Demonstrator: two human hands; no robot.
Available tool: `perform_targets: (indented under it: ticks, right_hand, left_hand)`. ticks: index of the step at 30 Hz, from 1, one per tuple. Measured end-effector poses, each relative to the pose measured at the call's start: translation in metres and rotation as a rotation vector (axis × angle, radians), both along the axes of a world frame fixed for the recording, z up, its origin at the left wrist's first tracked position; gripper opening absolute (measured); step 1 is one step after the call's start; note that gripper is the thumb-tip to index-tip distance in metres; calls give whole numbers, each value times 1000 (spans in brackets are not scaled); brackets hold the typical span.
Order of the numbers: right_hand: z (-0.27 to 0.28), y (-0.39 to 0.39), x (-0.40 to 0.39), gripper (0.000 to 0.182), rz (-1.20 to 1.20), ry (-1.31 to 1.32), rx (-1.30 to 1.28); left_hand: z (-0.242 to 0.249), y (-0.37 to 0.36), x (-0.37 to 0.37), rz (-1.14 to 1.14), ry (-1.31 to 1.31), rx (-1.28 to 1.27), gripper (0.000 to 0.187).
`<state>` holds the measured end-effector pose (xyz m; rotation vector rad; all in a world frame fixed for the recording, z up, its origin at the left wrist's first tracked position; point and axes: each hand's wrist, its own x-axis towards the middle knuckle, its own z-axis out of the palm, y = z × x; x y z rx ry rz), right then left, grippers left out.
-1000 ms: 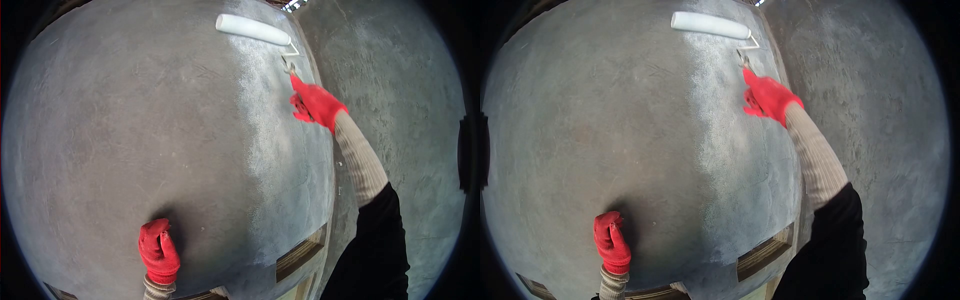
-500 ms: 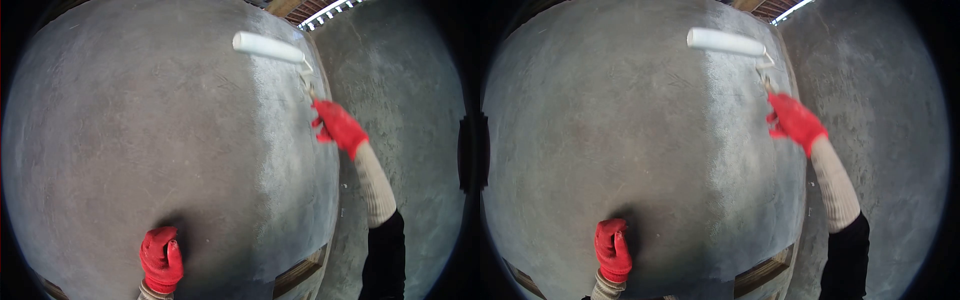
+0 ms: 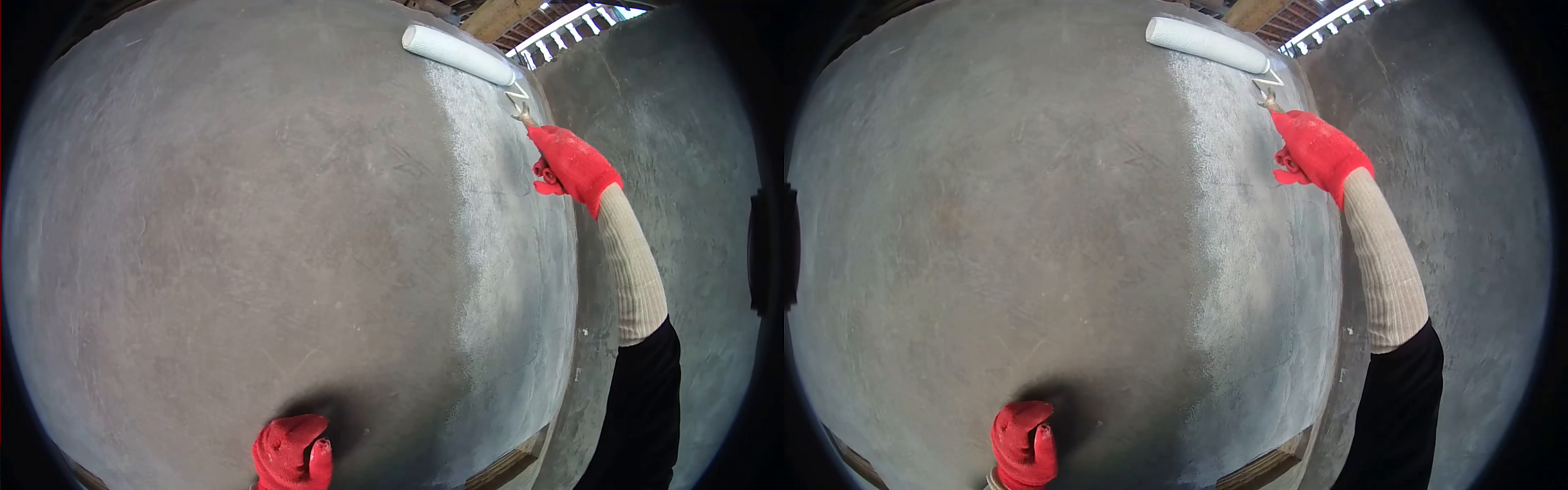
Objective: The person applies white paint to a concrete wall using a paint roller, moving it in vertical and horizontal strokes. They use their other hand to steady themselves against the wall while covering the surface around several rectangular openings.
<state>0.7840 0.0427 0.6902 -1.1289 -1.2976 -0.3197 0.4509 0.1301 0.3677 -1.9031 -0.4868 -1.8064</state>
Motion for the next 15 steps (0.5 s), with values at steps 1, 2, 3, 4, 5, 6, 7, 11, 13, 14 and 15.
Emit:
perform_targets:
  ticks: [1, 2, 3, 4, 5, 6, 7, 11, 13, 14, 15]
  right_hand:
    - [6, 0, 0, 46, -3, -6, 0]
    - [19, 1, 2, 44, 18, -68, 40]
    - [34, 2, 2, 43, 39, -129, 80]
    - [55, 5, -3, 40, 68, -109, 58]
    - [78, 11, 2, 39, 98, -192, 55]
    - [96, 11, -2, 38, 98, -186, 35]
    - [107, 12, -4, 38, 100, -175, 10]
    - [107, 14, 15, 36, -83, -455, -8]
    - [66, -7, -11, 36, -2, -76, -1]
    - [72, -7, -5, 33, -8, -62, -16]
    - [93, 0, 11, 33, -9, -67, -15]
  left_hand:
    - [0, 1, 1, -3, -6, 0, 19]
    - [0, 0, 1, 12, -7, -4, 19]
    - [1, -2, 1, 28, -7, -9, 19]
    - [4, -6, 0, 29, -10, -8, 19]
    - [8, -13, -2, -13, 26, -31, 20]
    - [11, -16, -3, -54, 62, -55, 21]
    - [10, -12, -2, -50, 64, -58, 21]
    - [4, 0, -4, 20, 53, -2, 19]
    - [1, 0, -4, -10, 60, -8, 19]
    - [3, -1, -3, -6, 65, -5, 19]
    - [5, -2, -2, 1, 72, 0, 19]
